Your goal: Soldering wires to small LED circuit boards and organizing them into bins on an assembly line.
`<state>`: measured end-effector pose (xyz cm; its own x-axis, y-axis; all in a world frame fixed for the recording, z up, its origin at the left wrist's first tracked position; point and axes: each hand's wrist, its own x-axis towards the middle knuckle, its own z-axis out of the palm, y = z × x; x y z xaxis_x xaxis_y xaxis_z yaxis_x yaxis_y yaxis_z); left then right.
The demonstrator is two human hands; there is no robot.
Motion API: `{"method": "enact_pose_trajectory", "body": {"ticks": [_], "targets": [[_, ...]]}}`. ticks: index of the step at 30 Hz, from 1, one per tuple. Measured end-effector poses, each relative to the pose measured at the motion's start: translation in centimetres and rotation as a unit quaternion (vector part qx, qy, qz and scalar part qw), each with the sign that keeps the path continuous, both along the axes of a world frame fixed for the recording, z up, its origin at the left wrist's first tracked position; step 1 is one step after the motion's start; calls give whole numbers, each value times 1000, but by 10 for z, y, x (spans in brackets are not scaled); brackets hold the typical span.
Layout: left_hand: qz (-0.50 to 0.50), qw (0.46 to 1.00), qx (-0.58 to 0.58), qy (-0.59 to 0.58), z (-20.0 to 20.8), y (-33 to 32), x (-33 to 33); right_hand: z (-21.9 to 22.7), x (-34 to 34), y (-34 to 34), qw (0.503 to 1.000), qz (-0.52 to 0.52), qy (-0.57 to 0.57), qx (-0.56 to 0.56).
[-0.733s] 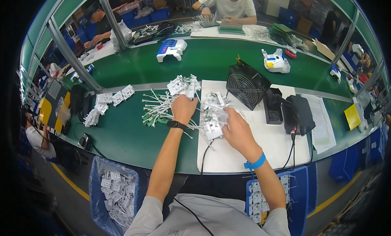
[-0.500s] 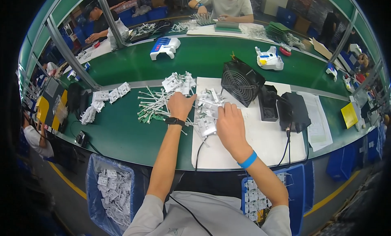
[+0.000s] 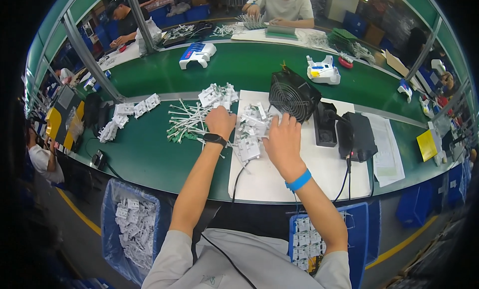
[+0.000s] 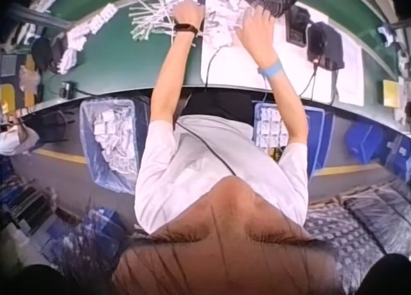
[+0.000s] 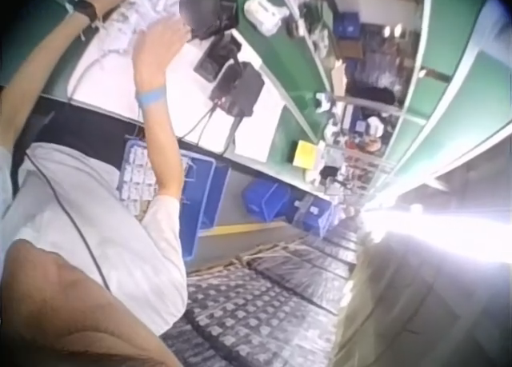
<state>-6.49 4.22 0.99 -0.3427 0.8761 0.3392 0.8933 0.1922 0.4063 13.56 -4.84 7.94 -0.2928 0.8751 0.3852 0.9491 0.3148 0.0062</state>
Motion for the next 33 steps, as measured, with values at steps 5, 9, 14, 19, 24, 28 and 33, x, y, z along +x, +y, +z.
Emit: {"method": "enact_pose_trajectory", "body": {"ticks": [5,9,14,19,24,28,33], "targets": [[-24,999,22,33,-12,6,-7,9,12,17,991,-33,85,-98],[-61,998,-3,8,-11,4,-17,7,26,31,972,-18,144,-184],[-66,998,-17,2,2,-4,-29,5,30,30,925,21,230,-301],[-92,994,-47,-18,9,-7,-43,17,27,34,885,14,287,-366],[-118,991,-30,-59,9,-9,-46,-6,29,46,872,11,317,-372],[-119,991,-10,-56,4,-9,-48,-10,26,45,864,26,315,-391],[-106,992,-21,-66,3,-6,-47,-6,22,43,801,18,389,-455]]}}
